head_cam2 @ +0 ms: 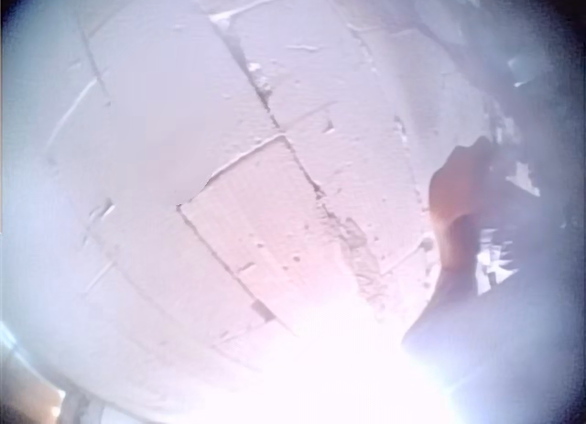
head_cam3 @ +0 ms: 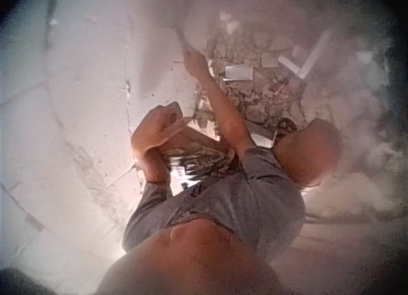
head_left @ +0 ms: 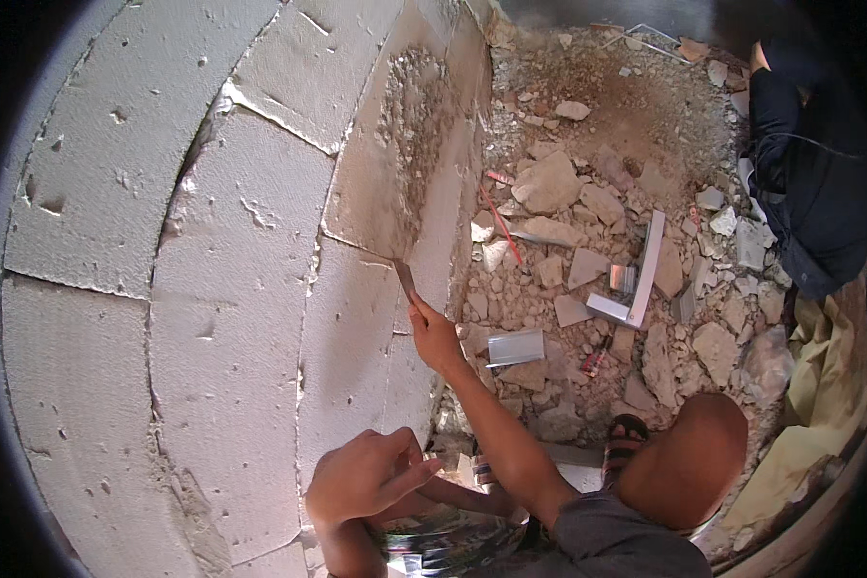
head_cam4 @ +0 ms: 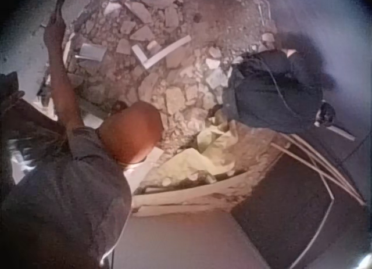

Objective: The person scrapes a brick wall with a metal scraper while sitting on a floor covered in debris.

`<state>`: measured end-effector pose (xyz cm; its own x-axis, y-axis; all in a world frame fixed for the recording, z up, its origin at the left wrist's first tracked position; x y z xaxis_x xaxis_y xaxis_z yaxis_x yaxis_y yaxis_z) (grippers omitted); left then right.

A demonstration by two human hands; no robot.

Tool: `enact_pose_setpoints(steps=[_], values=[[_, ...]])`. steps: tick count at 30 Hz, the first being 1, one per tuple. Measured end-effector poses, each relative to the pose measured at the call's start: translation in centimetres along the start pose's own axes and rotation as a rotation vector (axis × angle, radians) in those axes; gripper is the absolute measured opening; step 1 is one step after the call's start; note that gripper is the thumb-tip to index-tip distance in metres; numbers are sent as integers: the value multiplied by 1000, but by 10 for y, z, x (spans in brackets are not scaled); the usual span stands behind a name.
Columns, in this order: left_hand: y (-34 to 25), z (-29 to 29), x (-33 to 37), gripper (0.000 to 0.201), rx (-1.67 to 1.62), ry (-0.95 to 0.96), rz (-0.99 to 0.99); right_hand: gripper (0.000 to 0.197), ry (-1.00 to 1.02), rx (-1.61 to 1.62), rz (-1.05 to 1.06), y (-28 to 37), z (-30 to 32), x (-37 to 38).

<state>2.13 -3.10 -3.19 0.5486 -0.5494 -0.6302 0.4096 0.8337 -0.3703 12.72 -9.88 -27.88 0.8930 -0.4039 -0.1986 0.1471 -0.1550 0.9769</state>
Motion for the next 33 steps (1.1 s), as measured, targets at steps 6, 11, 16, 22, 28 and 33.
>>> enact_pose_setpoints(steps=[6,11,16,22,28,33], values=[[5,-7,-4,46,-1,-1,74,41,-7,-15,-14,-12,-8,-1],[-7,-3,-9,32,-99,-7,-55,43,-75,59,-12,-25,13,9],[-1,-3,-10,39,-20,-30,8,47,116,193,-347,-7,16,-12],[3,-2,-10,47,-56,4,34,50,-19,146,-105,-11,-9,1],[2,-4,-9,45,-51,2,30,45,-219,6,45,-4,-5,36],[9,-3,-14,45,-3,-3,44,44,-72,47,-51,7,-8,7]])
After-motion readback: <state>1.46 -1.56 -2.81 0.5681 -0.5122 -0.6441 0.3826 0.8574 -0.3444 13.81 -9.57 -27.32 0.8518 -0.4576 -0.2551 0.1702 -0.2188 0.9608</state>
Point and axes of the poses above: each hand's wrist, its own x-axis towards the middle knuckle, its own z-axis out of the back of the hand, y = z × x, the point moved 5 cm from there along x, towards the middle knuckle, and after that the axes turned 4 degrees about -x, right-handed, at the moved point
